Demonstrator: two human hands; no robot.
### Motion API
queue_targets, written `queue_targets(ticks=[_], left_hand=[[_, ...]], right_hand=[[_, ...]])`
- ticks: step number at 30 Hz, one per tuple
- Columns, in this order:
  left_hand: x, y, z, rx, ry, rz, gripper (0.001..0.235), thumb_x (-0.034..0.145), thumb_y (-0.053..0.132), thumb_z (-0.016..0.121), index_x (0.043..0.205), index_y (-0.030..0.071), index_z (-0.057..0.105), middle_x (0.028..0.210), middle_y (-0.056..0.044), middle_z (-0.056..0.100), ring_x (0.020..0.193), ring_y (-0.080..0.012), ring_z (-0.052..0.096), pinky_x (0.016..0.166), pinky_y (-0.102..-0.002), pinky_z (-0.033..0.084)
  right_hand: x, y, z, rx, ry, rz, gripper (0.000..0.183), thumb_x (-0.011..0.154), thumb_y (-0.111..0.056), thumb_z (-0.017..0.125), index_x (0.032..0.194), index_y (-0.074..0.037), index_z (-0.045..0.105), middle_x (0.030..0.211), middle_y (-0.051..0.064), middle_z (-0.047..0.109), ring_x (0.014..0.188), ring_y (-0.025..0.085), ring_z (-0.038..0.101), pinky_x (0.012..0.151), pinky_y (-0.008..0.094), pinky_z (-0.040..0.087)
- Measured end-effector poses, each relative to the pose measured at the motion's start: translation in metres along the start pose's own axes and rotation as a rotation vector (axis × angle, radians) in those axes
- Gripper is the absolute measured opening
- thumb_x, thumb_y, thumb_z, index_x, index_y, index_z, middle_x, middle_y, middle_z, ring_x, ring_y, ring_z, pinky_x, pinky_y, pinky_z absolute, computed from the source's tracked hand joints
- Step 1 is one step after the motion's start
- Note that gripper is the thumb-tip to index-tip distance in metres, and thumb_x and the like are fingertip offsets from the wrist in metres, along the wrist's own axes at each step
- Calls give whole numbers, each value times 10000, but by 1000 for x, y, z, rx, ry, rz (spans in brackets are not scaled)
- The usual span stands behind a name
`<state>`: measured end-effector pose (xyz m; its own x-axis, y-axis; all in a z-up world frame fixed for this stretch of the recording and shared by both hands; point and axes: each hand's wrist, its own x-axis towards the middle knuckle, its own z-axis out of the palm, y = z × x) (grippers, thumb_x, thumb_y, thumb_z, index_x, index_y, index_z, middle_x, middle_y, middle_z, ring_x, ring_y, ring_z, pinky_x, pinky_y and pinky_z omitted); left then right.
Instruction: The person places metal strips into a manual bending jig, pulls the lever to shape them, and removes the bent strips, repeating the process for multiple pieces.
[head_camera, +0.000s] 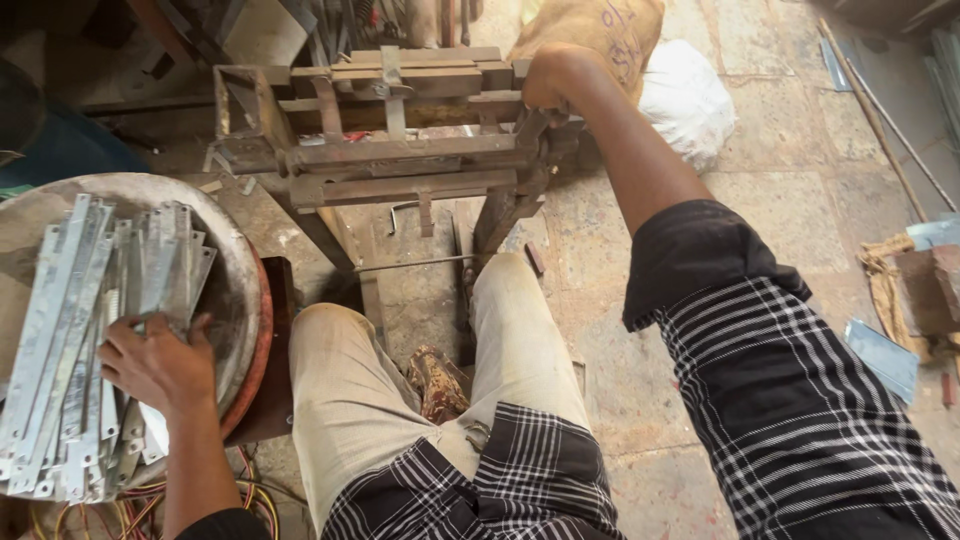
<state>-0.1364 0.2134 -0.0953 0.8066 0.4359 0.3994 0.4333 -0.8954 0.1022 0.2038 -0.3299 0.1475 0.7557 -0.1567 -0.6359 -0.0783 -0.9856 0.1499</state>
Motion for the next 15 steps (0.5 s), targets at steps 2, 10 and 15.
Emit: queue_targets(ticks=[2,10,15], left_hand=[[-6,-3,-7,-62,35,-17,320,905,256,868,1029,25,684,1180,-178,602,1138,-374,546,1013,-514,439],[9,-1,-41,-36,137,-11,180,898,56,770,1071,50,721,1079,-164,675,1027,-370,644,846,-498,530],[40,24,-98,-486,408,-139,42,1072,-11,638,1091,-12,676,1034,-128,710,777,-188,695,615,-297,547]], right_hand=[[12,3,2,-247,-41,-111,241,928,-219,589,915,-162,823,860,50,780,765,228,723,690,450,561],[21,0,1,-277,78,-133,218,856,-188,669,913,-83,850,923,169,785,799,295,728,745,488,555],[31,10,12,-159,28,-62,265,880,-168,631,947,-47,857,938,169,792,790,292,730,744,496,561]])
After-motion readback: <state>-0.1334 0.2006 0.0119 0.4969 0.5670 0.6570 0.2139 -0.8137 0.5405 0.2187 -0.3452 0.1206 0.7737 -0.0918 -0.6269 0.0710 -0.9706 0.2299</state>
